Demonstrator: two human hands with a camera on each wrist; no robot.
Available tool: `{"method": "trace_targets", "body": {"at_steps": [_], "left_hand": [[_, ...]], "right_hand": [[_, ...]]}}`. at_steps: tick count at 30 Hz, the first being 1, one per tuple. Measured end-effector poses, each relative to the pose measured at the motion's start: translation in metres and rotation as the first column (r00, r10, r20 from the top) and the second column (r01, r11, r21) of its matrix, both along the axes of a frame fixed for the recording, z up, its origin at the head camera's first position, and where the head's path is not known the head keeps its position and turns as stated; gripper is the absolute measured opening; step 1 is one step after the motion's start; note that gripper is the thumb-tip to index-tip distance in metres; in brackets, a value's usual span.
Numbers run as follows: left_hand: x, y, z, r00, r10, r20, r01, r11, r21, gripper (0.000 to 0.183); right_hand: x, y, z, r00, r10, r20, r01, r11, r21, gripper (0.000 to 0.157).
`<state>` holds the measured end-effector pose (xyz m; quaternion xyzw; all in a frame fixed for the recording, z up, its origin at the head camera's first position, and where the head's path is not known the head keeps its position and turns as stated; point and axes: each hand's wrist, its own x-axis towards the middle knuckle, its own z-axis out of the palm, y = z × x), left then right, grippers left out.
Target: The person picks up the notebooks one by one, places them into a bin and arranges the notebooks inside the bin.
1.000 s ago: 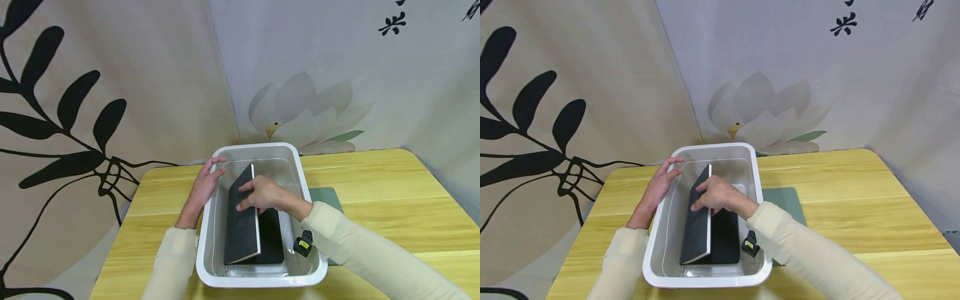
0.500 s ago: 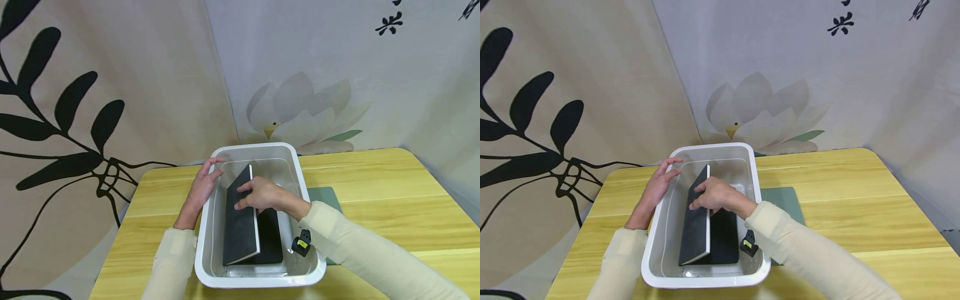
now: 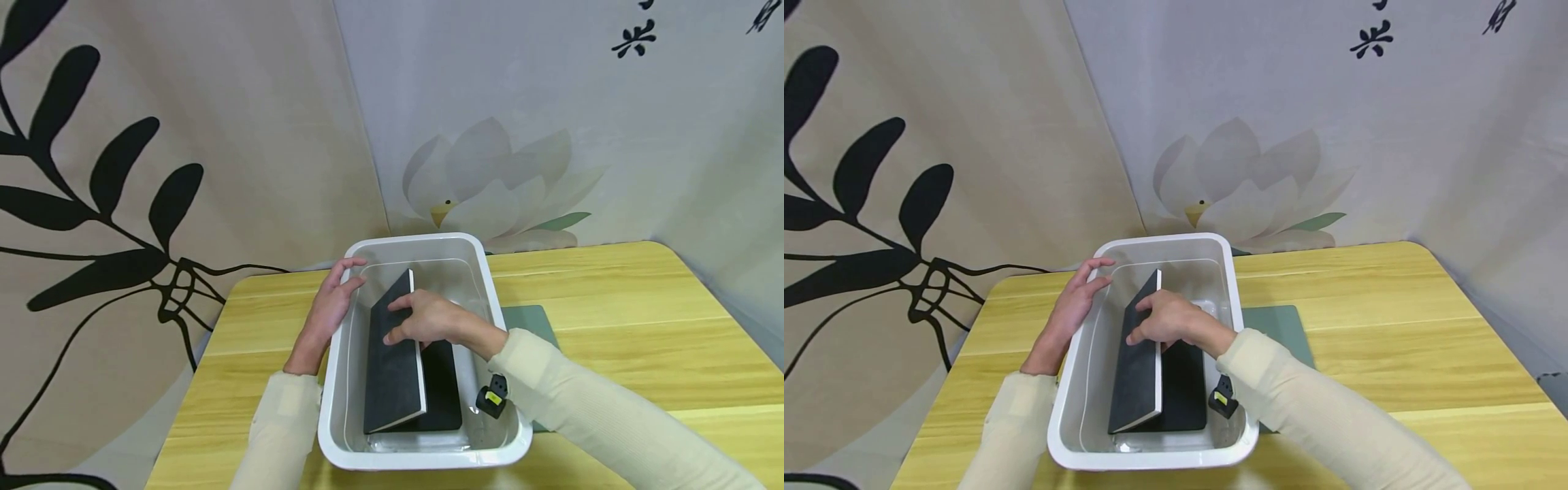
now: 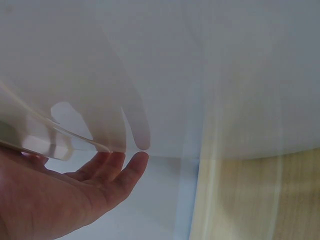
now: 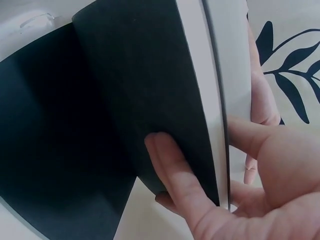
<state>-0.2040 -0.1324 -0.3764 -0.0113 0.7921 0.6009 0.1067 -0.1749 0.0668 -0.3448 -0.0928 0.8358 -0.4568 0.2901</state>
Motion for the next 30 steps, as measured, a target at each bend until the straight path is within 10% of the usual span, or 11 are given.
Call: {"method": "trace_targets", "body": {"at_steps": [30], "left_hand": [[-0.0005,0.0009,-0.0008,1.000,0.008,-0.010,-0.008,1.000,-0.006,0.034]], "right_hand": [[0.0017,0.0000,-0.0001,0.999,0.035,-0.025,-0.032,0.994,0.101,0.071]]}}
